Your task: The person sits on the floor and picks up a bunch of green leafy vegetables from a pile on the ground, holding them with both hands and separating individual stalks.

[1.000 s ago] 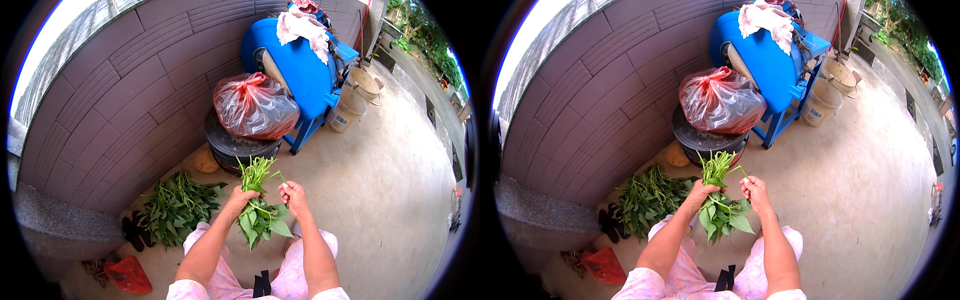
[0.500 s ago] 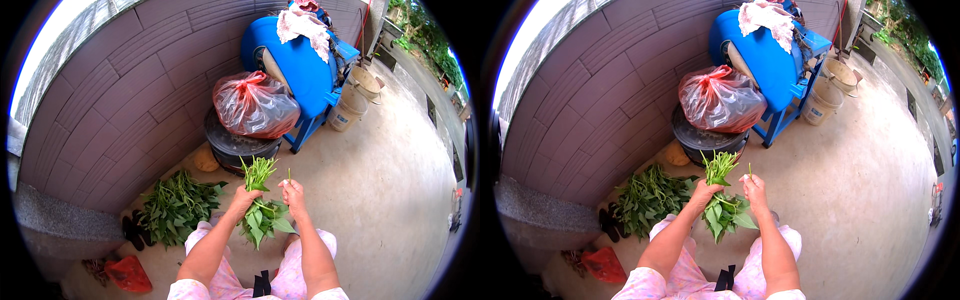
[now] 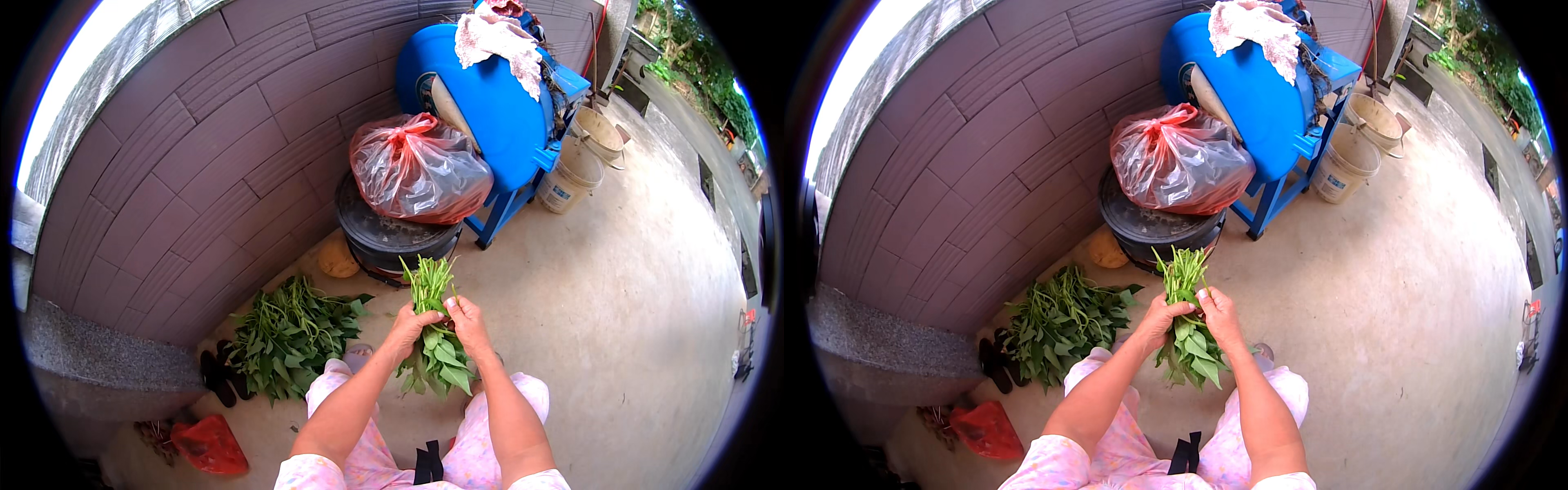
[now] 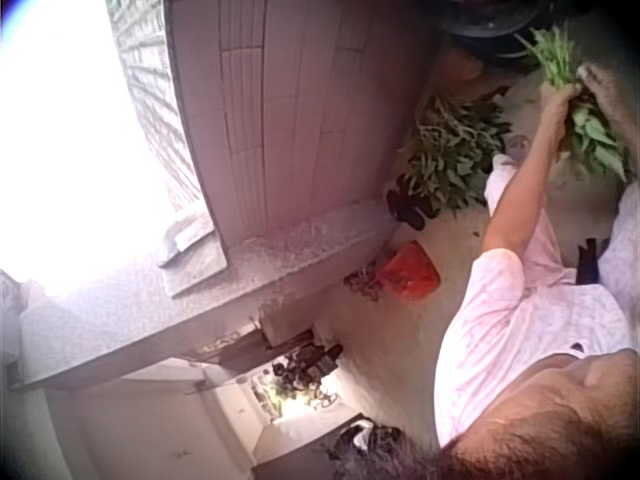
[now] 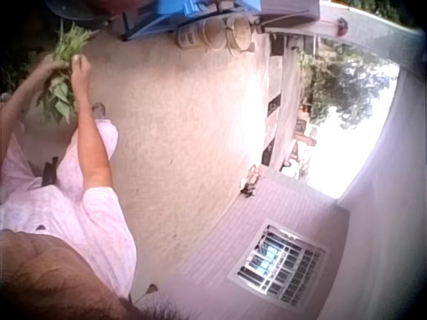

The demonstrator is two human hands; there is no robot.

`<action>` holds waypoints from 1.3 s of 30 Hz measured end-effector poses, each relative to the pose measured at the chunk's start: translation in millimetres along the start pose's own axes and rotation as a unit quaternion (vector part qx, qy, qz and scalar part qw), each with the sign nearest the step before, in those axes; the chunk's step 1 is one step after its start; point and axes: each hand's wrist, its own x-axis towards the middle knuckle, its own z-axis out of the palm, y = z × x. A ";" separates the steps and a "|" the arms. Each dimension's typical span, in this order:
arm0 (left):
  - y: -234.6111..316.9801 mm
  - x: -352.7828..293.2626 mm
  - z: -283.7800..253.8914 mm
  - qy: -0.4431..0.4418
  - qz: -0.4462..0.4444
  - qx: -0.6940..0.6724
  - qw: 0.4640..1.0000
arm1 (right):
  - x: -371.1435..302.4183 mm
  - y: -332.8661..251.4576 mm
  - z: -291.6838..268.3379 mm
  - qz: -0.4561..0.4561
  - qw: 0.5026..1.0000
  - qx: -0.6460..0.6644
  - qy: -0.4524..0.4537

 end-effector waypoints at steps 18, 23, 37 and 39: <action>11.4 -3.8 -3.0 -0.040 -0.043 -0.092 0.994 | -8.2 -14.0 0.3 -0.026 0.987 -0.131 -0.087; 19.1 -7.2 -8.6 -0.058 -0.055 -0.108 0.991 | -8.4 -17.6 -5.1 -0.055 0.984 -0.144 -0.094; 23.6 -10.5 -5.3 -0.058 -0.024 -0.064 0.996 | -6.8 -21.0 -8.8 0.041 0.995 0.082 -0.046; 23.4 -10.3 -5.8 -0.057 -0.028 -0.063 0.996 | -6.3 -21.2 -8.2 0.027 0.990 0.123 -0.064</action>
